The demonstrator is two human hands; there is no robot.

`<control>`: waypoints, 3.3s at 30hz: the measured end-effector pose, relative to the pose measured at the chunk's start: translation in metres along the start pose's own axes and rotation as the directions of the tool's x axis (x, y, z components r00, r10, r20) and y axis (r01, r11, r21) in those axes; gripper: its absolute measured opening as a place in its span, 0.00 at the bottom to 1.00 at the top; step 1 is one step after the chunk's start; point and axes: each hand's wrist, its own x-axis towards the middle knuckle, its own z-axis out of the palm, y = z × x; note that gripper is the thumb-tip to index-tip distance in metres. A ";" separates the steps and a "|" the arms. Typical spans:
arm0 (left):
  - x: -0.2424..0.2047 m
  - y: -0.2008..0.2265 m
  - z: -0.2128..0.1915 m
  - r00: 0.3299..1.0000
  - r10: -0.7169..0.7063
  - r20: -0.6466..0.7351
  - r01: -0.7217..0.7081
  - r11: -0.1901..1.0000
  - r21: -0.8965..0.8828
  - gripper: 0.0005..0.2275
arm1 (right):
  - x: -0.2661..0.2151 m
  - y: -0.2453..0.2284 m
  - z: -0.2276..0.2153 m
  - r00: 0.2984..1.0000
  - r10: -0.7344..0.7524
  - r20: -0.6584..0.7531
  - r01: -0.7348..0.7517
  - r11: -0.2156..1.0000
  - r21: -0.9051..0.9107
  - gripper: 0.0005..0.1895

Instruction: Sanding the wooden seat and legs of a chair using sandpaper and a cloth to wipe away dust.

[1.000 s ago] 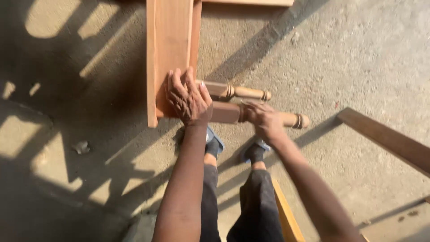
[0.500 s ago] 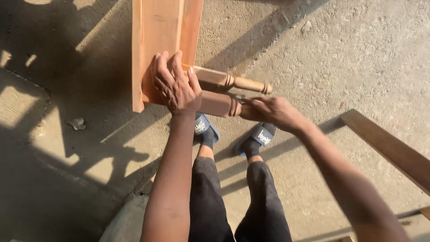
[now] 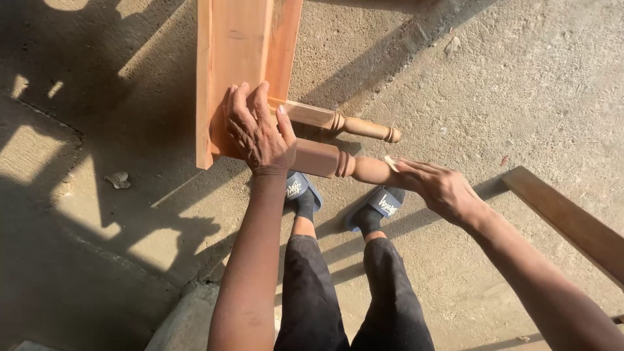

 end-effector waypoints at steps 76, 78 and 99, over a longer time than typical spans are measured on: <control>0.000 0.002 -0.008 0.999 0.004 0.032 -0.003 0.999 -0.049 0.19 | -0.012 -0.062 0.006 0.990 0.114 -0.078 -0.121 0.988 -0.096 0.20; -0.003 -0.002 -0.003 0.999 -0.014 0.031 0.016 0.998 -0.060 0.19 | -0.070 -0.049 0.003 0.982 0.141 -0.123 -0.177 0.913 -0.368 0.23; -0.002 -0.007 0.002 0.999 0.025 0.026 -0.024 0.999 -0.045 0.19 | -0.042 -0.028 0.056 0.666 0.534 -0.520 -0.547 0.824 0.146 0.19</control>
